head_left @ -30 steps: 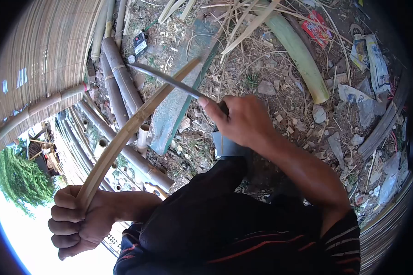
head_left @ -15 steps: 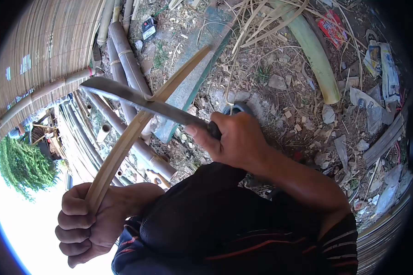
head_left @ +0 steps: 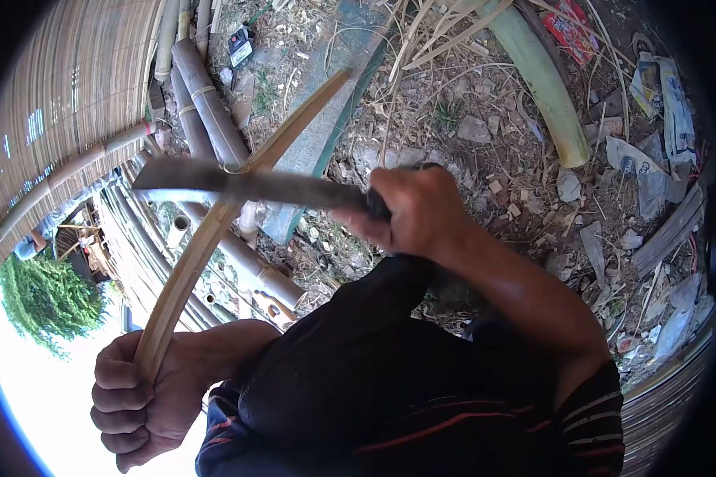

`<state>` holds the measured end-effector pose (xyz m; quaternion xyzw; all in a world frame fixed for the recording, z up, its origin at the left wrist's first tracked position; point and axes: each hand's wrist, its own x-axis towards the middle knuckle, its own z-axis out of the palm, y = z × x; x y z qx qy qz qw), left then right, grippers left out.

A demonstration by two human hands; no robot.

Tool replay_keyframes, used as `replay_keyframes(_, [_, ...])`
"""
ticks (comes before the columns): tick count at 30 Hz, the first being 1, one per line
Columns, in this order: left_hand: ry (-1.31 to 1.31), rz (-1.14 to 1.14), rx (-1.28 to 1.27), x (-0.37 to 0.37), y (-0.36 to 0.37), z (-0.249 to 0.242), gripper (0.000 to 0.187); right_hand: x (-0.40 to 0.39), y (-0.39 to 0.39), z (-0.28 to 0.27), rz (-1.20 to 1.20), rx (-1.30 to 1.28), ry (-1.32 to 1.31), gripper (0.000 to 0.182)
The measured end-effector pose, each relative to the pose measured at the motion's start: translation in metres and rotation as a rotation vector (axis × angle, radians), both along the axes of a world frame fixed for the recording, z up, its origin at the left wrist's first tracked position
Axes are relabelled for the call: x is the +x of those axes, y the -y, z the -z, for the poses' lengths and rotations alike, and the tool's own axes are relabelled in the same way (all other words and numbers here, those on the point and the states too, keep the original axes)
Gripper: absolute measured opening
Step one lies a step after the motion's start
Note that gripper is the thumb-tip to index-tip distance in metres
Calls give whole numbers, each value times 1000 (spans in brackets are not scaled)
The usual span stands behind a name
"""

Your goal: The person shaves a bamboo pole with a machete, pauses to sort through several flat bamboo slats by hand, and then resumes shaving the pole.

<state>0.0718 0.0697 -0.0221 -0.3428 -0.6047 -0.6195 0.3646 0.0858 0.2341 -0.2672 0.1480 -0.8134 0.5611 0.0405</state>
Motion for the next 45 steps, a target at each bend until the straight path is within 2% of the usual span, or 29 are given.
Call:
replay_keyframes(2, [-65, -289, -107, -2, -2, 0, 51, -35, -4, 30, -27, 233, 496, 70])
replay_keyframes(5, [-36, -312, -96, -2, 9, -3, 53, -17, -3, -4, 23, 167, 492, 73])
replay_keyframes(6, [-58, -321, -64, -2, 3, 1, 53, -12, -6, 3, 36, 173, 495, 73])
replay_keyframes(7, [-4, -83, 7, -3, 5, 0, 53, -10, -12, 16, 25, 125, 289, 73])
replay_keyframes(8, [-5, -97, 9, -4, 5, 1, 53, -6, -15, 20, -5, 65, 96, 72])
replay_keyframes(9, [-18, -230, -44, -5, 5, -1, 54, -24, -18, 36, -74, 214, 577, 71])
replay_keyframes(10, [-54, -347, -83, -8, 3, -3, 54, -20, -18, 34, -64, 211, 584, 71])
replay_keyframes(12, [-22, -276, -55, -11, 5, -2, 54, -36, -19, 30, 10, 265, 671, 71])
replay_keyframes(14, [-16, -291, -31, -9, 5, -4, 54, -11, -14, 8, 53, 219, 666, 74])
replay_keyframes(16, [-50, -305, -22, -18, 8, 3, 54, -1, -20, 21, -14, 121, 190, 76])
replay_keyframes(18, [-20, -331, -82, -12, 13, -6, 54, -8, -18, 44, -2, 194, 290, 74])
replay_keyframes(20, [-21, -255, -66, -16, 10, -5, 53, -42, -30, 43, 74, 324, 761, 72])
replay_keyframes(22, [-1, -201, -4, -9, 14, -6, 53, -26, -20, 35, 54, 298, 790, 72])
replay_keyframes(23, [67, 35, 23, -9, 23, -6, 54, -17, -20, 35, 17, 313, 692, 72])
replay_keyframes(24, [40, 27, 45, -11, 25, -3, 54, -24, -31, 38, -7, 352, 550, 72])
replay_keyframes(25, [58, -101, -4, -14, 23, -5, 50, -28, -39, 41, -5, 366, 541, 72])
replay_keyframes(26, [90, -226, -66, -19, 13, -9, 46, -32, -45, 46, -5, 360, 654, 74])
replay_keyframes(27, [193, -306, -15, -18, -1, -12, 29, -39, -49, 50, -1, 349, 761, 76])
replay_keyframes(28, [177, -310, -14, -14, 6, -13, 29, -49, -51, 51, -2, 341, 853, 78])
replay_keyframes(29, [253, -130, -59, -5, 16, -19, 20, -44, -45, 37, 71, 298, 816, 79])
replay_keyframes(30, [335, 55, -103, 0, 27, -25, 11, -36, -39, 21, 38, 206, 777, 77])
replay_keyframes(31, [333, 388, -28, -7, 21, -15, 3, -33, -38, 2, 12, 128, 717, 75])
replay_keyframes(33, [207, 543, 22, -16, 5, -2, 7, -9, -32, -44, -16, -50, 361, 68])
replay_keyframes(35, [203, 714, -23, -16, 4, 2, 9, 9, -29, -88, -166, -235, 210, 62])
replay_keyframes(36, [214, 798, -58, -16, 5, 2, 10, 18, -27, -97, -204, -240, 107, 61])
replay_keyframes(39, [202, 889, -66, -17, 7, 5, 9, 16, -22, -70, -192, -243, 36, 62])
replay_keyframes(41, [189, 777, -42, -15, 11, 4, 9, -6, -22, -30, -131, -79, 688, 65])
replay_keyframes(42, [180, 780, -35, -14, 11, 4, 9, -5, -23, -29, -126, -70, 682, 65])
replay_keyframes(45, [175, 748, -31, -16, 11, 6, 11, 8, -25, -36, -153, -142, 380, 73])
